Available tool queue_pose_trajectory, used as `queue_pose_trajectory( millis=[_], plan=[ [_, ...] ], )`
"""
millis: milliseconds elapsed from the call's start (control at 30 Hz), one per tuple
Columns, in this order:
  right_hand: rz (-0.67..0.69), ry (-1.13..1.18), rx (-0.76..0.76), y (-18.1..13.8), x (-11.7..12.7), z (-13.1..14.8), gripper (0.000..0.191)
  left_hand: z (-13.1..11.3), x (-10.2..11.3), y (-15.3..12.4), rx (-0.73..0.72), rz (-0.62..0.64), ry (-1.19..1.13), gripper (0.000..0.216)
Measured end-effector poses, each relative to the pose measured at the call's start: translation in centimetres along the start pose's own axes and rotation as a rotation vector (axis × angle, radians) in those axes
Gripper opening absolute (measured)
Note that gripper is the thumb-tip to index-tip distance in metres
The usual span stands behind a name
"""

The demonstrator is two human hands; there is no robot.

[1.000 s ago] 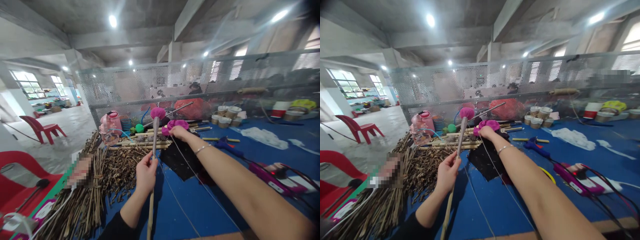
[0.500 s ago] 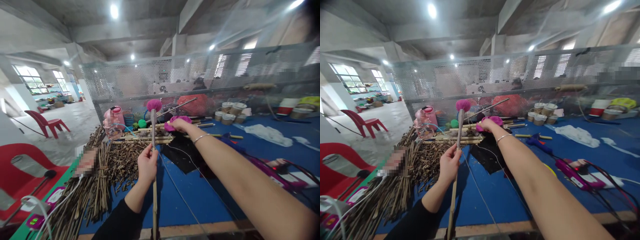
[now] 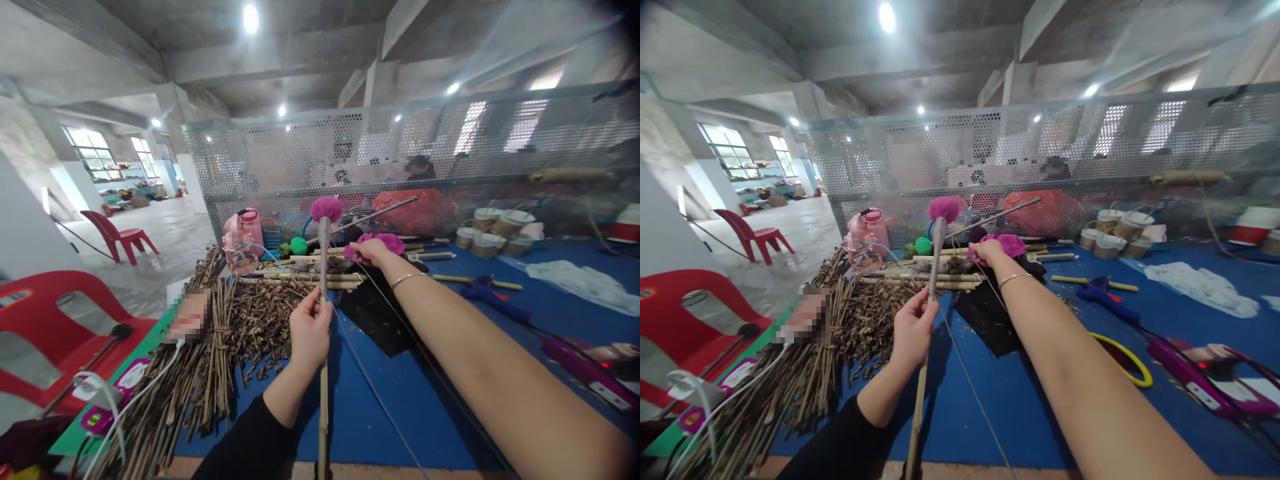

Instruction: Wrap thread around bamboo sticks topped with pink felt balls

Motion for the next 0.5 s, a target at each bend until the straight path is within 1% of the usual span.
queue_pose_trajectory(
  millis=[100, 200, 267, 367, 433, 500],
  plan=[
    [-0.013, 0.159, 0.033, 0.8, 1.1, 2.3, 0.028, 0.1, 0.1, 0.1, -0.005, -0.005, 0.018, 0.048],
    [-0.030, 0.308, 0.144, 0.7, 2.7, 5.0, 0.031, 0.2, 0.1, 0.1, 0.000, -0.003, 0.010, 0.050],
    [-0.013, 0.433, 0.225, 0.1, 4.1, 6.6, 0.032, 0.3, 0.1, 0.1, 0.008, -0.002, 0.006, 0.051],
    [-0.009, 0.605, 0.364, -0.9, 6.6, 8.6, 0.035, 0.4, 0.0, 0.0, 0.027, -0.001, 0.002, 0.052],
    [-0.077, 0.599, 0.420, -1.7, 8.6, 9.2, 0.040, 0.3, -0.1, 0.0, 0.033, -0.001, -0.002, 0.053],
    [-0.140, 0.528, 0.429, -2.5, 10.1, 9.1, 0.043, 0.2, -0.1, 0.0, 0.027, 0.001, -0.002, 0.053]
  ],
)
Point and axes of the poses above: each hand's wrist, its own y-axis towards the middle knuckle, its own x-axis out of the back of the hand, z = x × y, the point moved 6 cm from there along y, towards the middle knuckle, and after that the axes turned 3 degrees about x, right-handed, at the moved point
